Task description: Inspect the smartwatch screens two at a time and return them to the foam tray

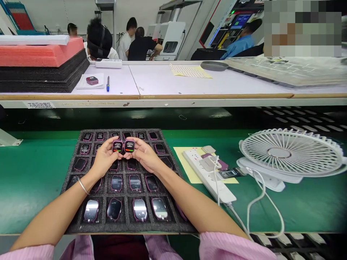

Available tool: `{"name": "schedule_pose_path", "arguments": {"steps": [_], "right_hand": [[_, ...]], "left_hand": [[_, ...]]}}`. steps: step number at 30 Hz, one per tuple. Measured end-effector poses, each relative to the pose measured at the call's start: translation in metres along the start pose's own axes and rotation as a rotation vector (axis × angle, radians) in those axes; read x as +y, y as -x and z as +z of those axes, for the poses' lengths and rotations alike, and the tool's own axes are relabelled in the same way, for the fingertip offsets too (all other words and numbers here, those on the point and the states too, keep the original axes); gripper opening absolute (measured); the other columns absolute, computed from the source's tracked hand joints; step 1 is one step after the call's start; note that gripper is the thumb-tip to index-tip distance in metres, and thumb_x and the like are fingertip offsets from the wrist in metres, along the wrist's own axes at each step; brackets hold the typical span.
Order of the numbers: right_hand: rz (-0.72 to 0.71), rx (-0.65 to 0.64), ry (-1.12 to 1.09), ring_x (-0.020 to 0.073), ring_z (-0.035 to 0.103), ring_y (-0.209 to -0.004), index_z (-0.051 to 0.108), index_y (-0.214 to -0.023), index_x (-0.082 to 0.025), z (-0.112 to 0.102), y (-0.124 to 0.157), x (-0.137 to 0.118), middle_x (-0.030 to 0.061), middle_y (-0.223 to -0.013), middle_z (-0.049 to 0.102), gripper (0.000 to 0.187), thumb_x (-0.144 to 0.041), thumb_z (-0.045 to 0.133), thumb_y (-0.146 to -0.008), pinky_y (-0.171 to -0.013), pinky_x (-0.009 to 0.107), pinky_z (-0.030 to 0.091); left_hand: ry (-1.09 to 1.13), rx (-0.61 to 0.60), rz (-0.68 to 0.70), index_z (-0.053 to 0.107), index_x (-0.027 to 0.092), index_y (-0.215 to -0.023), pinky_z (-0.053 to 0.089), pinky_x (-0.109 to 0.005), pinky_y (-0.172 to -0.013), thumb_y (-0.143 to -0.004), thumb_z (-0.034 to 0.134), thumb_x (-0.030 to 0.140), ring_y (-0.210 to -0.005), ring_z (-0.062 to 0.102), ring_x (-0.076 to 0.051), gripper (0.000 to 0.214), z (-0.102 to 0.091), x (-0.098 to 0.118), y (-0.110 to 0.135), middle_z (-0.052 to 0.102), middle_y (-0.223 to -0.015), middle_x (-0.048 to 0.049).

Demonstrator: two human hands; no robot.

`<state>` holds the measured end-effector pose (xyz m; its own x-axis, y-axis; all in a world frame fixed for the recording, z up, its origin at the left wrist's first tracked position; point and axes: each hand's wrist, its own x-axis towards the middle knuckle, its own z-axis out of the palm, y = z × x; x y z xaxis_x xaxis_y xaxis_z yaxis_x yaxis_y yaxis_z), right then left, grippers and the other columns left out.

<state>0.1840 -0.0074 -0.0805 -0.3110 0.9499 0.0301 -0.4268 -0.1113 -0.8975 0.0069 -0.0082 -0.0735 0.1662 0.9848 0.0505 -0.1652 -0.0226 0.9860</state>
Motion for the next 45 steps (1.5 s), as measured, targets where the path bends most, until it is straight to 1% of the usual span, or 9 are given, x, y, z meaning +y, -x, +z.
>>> {"name": "schedule_pose_path", "arguments": {"steps": [6,16,22,27,30,34,40,42,45], "right_hand": [[-0.005,-0.006,-0.012,0.0140,0.070,-0.071,0.060,-0.114,-0.023,0.000,0.000,-0.001,0.0005,-0.093,0.070,0.047,-0.009,0.065,-0.069,-0.073,0.032,0.056],[-0.009,-0.006,-0.005,0.0142,0.070,-0.072,0.060,-0.115,-0.023,-0.001,0.000,0.002,0.0012,-0.096,0.069,0.047,-0.013,0.072,-0.071,-0.072,0.031,0.056],[-0.001,0.007,0.011,0.0140,0.069,-0.070,0.059,-0.115,-0.023,0.000,0.000,0.001,0.0008,-0.091,0.069,0.044,-0.016,0.073,-0.073,-0.069,0.030,0.054],[-0.009,0.018,-0.004,0.0139,0.068,-0.071,0.059,-0.114,-0.022,-0.002,-0.001,0.000,-0.0002,-0.090,0.069,0.050,-0.009,0.066,-0.067,-0.068,0.029,0.052],[-0.026,0.036,0.025,0.0119,0.064,-0.064,0.060,-0.112,-0.022,-0.003,-0.001,-0.001,-0.0017,-0.084,0.068,0.047,-0.009,0.065,-0.067,-0.063,0.027,0.049],[-0.010,0.062,0.064,0.0096,0.060,-0.058,0.060,-0.110,-0.021,-0.003,-0.001,-0.001,-0.0025,-0.080,0.065,0.039,-0.017,0.069,-0.073,-0.058,0.025,0.045],[-0.005,0.073,0.072,0.0079,0.057,-0.054,0.061,-0.107,-0.021,-0.002,-0.002,0.001,-0.0026,-0.082,0.065,0.037,-0.026,0.075,-0.073,-0.054,0.025,0.043],[-0.009,0.077,0.075,0.0081,0.057,-0.053,0.061,-0.107,-0.020,-0.002,-0.002,0.001,-0.0031,-0.080,0.064,0.036,-0.025,0.074,-0.074,-0.054,0.025,0.043],[-0.011,0.071,0.071,0.0096,0.059,-0.056,0.060,-0.109,-0.021,-0.002,-0.002,0.001,-0.0034,-0.079,0.065,0.039,-0.019,0.071,-0.071,-0.056,0.026,0.044]], "left_hand": [[0.012,-0.010,0.011,0.056,0.020,-0.126,0.059,-0.027,-0.070,-0.069,0.068,0.014,-0.066,0.067,-0.010,0.059,0.000,-0.001,0.000,0.067,-0.107,-0.0048],[-0.017,-0.003,0.027,0.057,0.020,-0.122,0.059,-0.028,-0.069,-0.071,0.073,0.020,-0.064,0.065,-0.010,0.053,0.001,0.001,0.002,0.067,-0.100,-0.0033],[-0.021,0.004,0.030,0.058,0.019,-0.122,0.058,-0.026,-0.065,-0.072,0.074,0.021,-0.064,0.066,-0.009,0.052,0.000,-0.001,0.001,0.067,-0.104,-0.0052],[0.006,-0.043,0.002,0.053,0.019,-0.130,0.061,-0.033,-0.076,-0.075,0.072,0.024,-0.071,0.070,-0.012,0.059,0.000,0.002,0.003,0.065,-0.115,-0.0086],[0.009,-0.049,-0.045,0.054,0.019,-0.131,0.062,-0.036,-0.077,-0.076,0.068,0.022,-0.073,0.073,-0.015,0.057,0.001,0.005,0.005,0.064,-0.120,-0.0100],[0.020,-0.029,-0.094,0.055,0.017,-0.129,0.063,-0.036,-0.074,-0.077,0.064,0.023,-0.069,0.074,-0.017,0.053,0.003,0.009,0.007,0.067,-0.109,-0.0078],[0.034,-0.021,-0.102,0.059,0.016,-0.123,0.063,-0.034,-0.068,-0.077,0.069,0.028,-0.065,0.074,-0.018,0.049,0.003,0.008,0.006,0.069,-0.095,-0.0044],[0.043,-0.018,-0.109,0.059,0.016,-0.123,0.063,-0.034,-0.068,-0.076,0.069,0.028,-0.065,0.074,-0.018,0.049,0.003,0.008,0.006,0.069,-0.093,-0.0039],[0.060,-0.016,-0.104,0.059,0.016,-0.124,0.063,-0.034,-0.068,-0.075,0.068,0.026,-0.066,0.074,-0.018,0.050,0.003,0.008,0.006,0.069,-0.098,-0.0046]]}}
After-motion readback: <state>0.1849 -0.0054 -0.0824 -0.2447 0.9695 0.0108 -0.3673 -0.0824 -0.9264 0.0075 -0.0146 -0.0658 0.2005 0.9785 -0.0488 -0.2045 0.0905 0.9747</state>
